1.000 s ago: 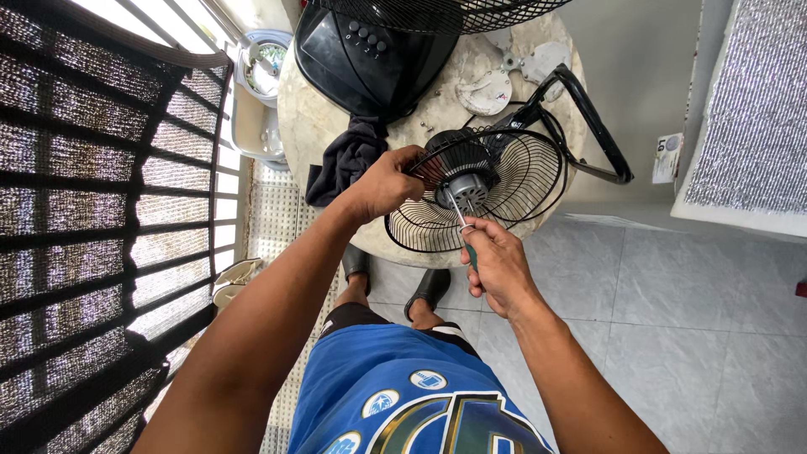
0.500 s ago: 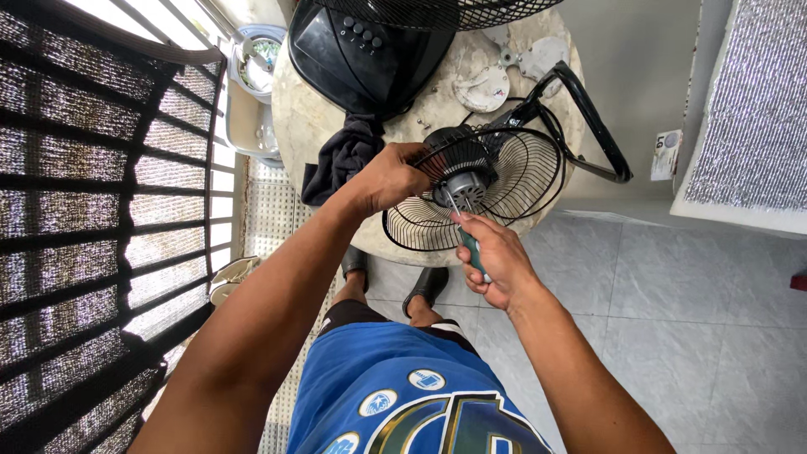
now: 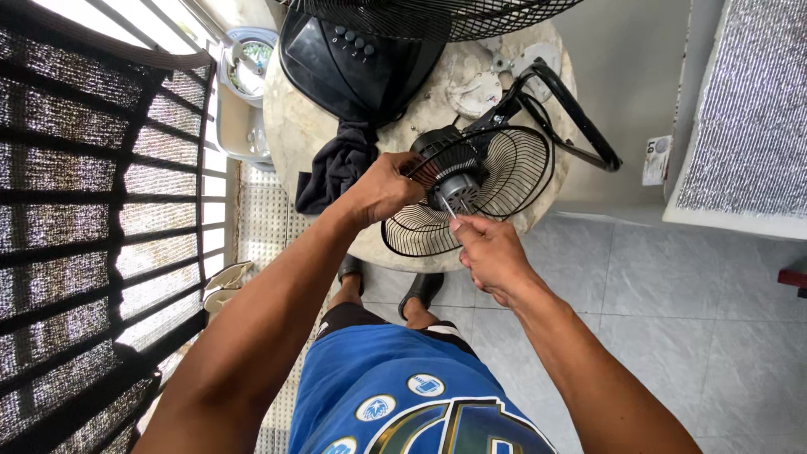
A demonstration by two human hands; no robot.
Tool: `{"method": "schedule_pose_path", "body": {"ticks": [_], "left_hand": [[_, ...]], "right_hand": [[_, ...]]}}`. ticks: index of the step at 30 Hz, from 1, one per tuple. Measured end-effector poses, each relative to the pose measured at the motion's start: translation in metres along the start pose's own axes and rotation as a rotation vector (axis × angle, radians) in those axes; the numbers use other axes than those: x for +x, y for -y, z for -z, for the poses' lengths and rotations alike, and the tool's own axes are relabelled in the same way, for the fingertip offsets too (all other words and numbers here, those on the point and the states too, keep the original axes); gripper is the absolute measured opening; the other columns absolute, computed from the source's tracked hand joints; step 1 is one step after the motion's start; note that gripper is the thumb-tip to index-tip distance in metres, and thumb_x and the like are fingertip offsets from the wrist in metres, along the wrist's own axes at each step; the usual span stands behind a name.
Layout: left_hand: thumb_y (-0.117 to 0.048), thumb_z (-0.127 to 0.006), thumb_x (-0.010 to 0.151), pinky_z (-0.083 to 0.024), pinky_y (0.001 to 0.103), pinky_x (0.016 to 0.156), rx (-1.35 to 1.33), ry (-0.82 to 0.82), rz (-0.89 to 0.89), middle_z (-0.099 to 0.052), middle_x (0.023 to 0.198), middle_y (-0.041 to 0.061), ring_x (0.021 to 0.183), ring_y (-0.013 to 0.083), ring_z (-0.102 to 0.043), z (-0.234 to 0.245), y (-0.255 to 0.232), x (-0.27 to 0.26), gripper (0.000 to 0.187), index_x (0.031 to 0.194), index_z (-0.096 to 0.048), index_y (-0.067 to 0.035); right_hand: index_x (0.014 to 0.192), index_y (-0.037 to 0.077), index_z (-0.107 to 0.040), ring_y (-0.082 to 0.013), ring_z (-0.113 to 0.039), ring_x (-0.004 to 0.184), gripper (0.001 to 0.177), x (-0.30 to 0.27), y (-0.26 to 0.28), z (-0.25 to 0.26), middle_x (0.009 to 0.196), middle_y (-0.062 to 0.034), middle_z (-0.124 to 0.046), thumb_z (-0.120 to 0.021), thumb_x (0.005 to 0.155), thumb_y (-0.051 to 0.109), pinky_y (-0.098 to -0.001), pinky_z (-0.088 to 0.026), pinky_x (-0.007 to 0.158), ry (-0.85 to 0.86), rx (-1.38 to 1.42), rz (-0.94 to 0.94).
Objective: The person uses a screwdriver to loosen and remove screws from the central hub of an electric fan's front grille. They repeatedly rotate the screwdriver and adjust their grip while working on the same fan component throughout the clip.
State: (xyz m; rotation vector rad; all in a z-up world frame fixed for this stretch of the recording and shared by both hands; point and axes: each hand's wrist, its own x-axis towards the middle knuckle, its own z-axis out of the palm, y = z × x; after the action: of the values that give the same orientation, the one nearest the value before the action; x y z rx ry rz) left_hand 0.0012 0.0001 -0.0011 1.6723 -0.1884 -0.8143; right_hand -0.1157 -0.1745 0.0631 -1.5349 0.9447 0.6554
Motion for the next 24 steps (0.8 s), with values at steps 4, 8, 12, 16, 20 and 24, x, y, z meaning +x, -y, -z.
{"method": "schedule_pose_path", "body": {"ticks": [4, 8, 12, 16, 20, 24], "left_hand": [[-0.010, -0.069, 0.071, -0.051, 0.027, 0.065, -0.032, 0.014, -0.028, -0.071, 0.081, 0.005, 0.071, 0.0099, -0.059, -0.001, 0.000, -0.002, 0.033, 0.101, -0.071, 0.004], [-0.010, -0.067, 0.071, -0.050, 0.028, 0.062, -0.020, 0.009, -0.030, -0.070, 0.079, 0.005, 0.069, 0.0096, -0.058, 0.000, -0.002, -0.001, 0.034, 0.101, -0.071, 0.004], [-0.011, -0.070, 0.070, -0.048, 0.028, 0.060, -0.001, 0.005, -0.078, -0.068, 0.077, 0.004, 0.068, 0.0090, -0.055, 0.001, -0.004, -0.002, 0.032, 0.098, -0.070, 0.006], [-0.010, -0.066, 0.070, -0.045, 0.031, 0.056, 0.025, 0.002, -0.025, -0.062, 0.072, 0.007, 0.063, 0.0111, -0.051, 0.003, -0.004, -0.004, 0.034, 0.100, -0.068, 0.006], [-0.011, -0.064, 0.069, -0.047, 0.030, 0.058, 0.007, -0.011, -0.018, -0.066, 0.074, 0.007, 0.064, 0.0111, -0.055, -0.001, -0.005, -0.003, 0.037, 0.100, -0.069, 0.007], [-0.014, -0.067, 0.069, -0.050, 0.032, 0.061, 0.069, -0.033, -0.032, -0.067, 0.074, 0.010, 0.065, 0.0137, -0.059, -0.001, -0.006, -0.006, 0.042, 0.106, -0.068, 0.005]], "right_hand": [[0.127, 0.011, -0.072, -0.0074, -0.034, 0.036, 0.039, 0.004, -0.005, 0.002, 0.056, 0.0005, -0.050, -0.064, 0.096, 0.033, -0.0278, -0.027, 0.031, -0.012, -0.082, 0.056], [0.124, 0.008, -0.073, -0.0081, -0.035, 0.039, 0.038, 0.008, -0.006, 0.004, 0.055, 0.0002, -0.050, -0.063, 0.097, 0.032, -0.0300, -0.027, 0.035, -0.008, -0.169, 0.179], [0.120, 0.005, -0.075, -0.0069, -0.045, 0.050, 0.036, 0.011, -0.008, 0.007, 0.060, -0.0009, -0.057, -0.065, 0.097, 0.030, -0.0301, -0.039, 0.046, -0.044, -0.348, 0.356], [0.116, 0.005, -0.075, -0.0119, -0.057, 0.053, 0.036, 0.013, -0.010, 0.008, 0.062, -0.0073, -0.066, -0.062, 0.095, 0.030, -0.0308, -0.047, 0.054, -0.090, -0.507, 0.417], [0.114, 0.006, -0.075, -0.0111, -0.060, 0.052, 0.035, 0.011, -0.003, 0.014, 0.063, -0.0076, -0.067, -0.060, 0.097, 0.032, -0.0294, -0.048, 0.053, -0.074, -0.560, 0.461], [0.120, 0.013, -0.074, -0.0132, -0.041, 0.040, 0.036, 0.015, 0.019, 0.028, 0.059, -0.0039, -0.053, -0.063, 0.096, 0.039, -0.0332, -0.033, 0.037, 0.046, -0.358, 0.037]]}}
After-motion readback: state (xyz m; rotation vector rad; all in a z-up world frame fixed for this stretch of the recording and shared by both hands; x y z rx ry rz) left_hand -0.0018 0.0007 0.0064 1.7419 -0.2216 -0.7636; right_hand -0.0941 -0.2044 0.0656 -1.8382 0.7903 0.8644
